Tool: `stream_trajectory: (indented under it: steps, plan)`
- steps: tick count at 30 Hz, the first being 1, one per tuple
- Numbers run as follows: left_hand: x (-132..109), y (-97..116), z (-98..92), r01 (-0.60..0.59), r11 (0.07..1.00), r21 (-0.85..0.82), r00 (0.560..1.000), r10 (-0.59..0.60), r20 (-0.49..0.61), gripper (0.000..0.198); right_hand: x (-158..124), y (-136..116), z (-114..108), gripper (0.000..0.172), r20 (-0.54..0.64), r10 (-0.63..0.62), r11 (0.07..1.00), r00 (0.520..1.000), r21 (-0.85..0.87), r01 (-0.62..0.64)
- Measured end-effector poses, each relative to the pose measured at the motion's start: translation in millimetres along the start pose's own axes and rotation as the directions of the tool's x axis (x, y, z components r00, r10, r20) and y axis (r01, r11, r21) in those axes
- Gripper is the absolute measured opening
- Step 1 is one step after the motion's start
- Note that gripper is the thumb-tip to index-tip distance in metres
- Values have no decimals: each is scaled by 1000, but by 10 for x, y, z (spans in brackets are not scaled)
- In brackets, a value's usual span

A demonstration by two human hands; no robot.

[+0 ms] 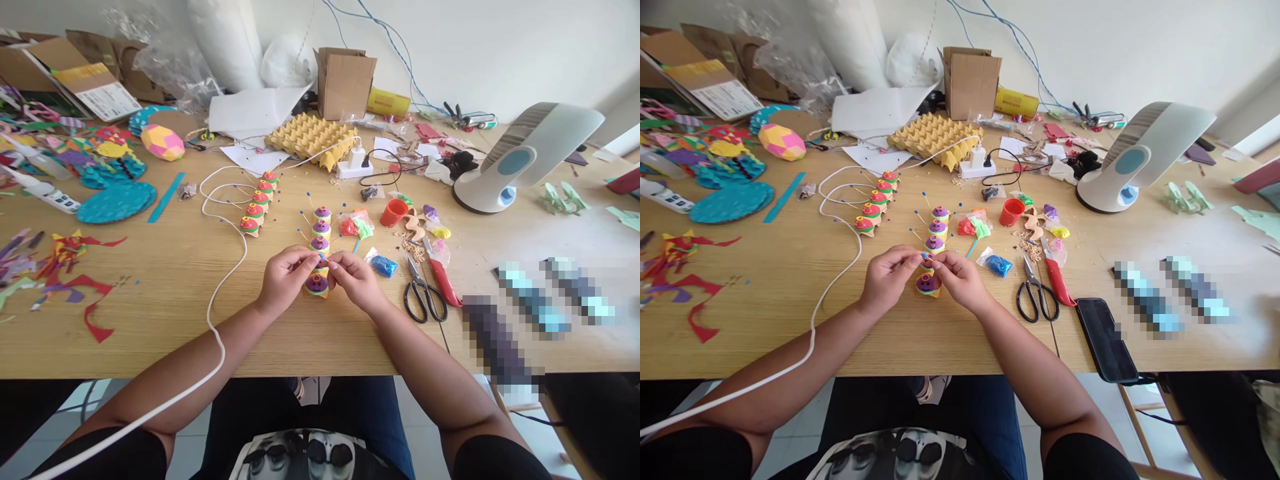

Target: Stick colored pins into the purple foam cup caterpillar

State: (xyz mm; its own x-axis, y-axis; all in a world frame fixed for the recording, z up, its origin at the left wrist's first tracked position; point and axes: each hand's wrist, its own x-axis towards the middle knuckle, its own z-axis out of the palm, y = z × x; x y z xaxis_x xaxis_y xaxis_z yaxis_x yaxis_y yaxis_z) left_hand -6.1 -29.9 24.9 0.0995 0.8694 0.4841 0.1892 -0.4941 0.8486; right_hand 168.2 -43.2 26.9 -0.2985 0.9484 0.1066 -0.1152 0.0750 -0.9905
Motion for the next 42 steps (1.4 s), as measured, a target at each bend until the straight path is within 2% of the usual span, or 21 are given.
stream_trajectory:
  steps: [5, 11, 23, 33, 36, 39, 40, 42]
  plan:
    - [-4, 10, -6, 74, 997, -26, 996, -75, -41, 23, 0, -3, -1, 41, -25, -7, 999, 1000, 42, 8]
    - [-13, 23, -8, 11, 998, -59, 1000, -9, 29, 17, 2, 9, -1, 40, -25, -11, 1000, 1000, 28, 11]
    - [18, 5, -32, -66, 998, 14, 996, 65, 64, 15, -7, -10, 9, 41, -15, -19, 1000, 1000, -22, 18]
    - [10, 59, -36, -49, 998, 47, 998, 48, 29, 16, -5, 1, 4, 40, -36, -42, 999, 998, -33, 41]
    - [-5, 107, -38, -69, 995, 68, 998, 69, -5, 15, -12, -33, -24, 38, -112, -163, 972, 980, -186, 141]
    - [-30, 153, -60, -149, 979, 138, 985, 159, -70, 13, -16, -69, -91, 30, -258, -299, 909, 919, -370, 192]
    - [-43, 163, -67, -193, 966, 169, 977, 206, -59, 12, -13, -72, -116, 27, -300, -311, 903, 902, -389, 182]
    - [-75, 173, -72, -311, 923, 226, 950, 310, 40, 11, 1, -57, -153, 26, -369, -292, 922, 882, -355, 157]
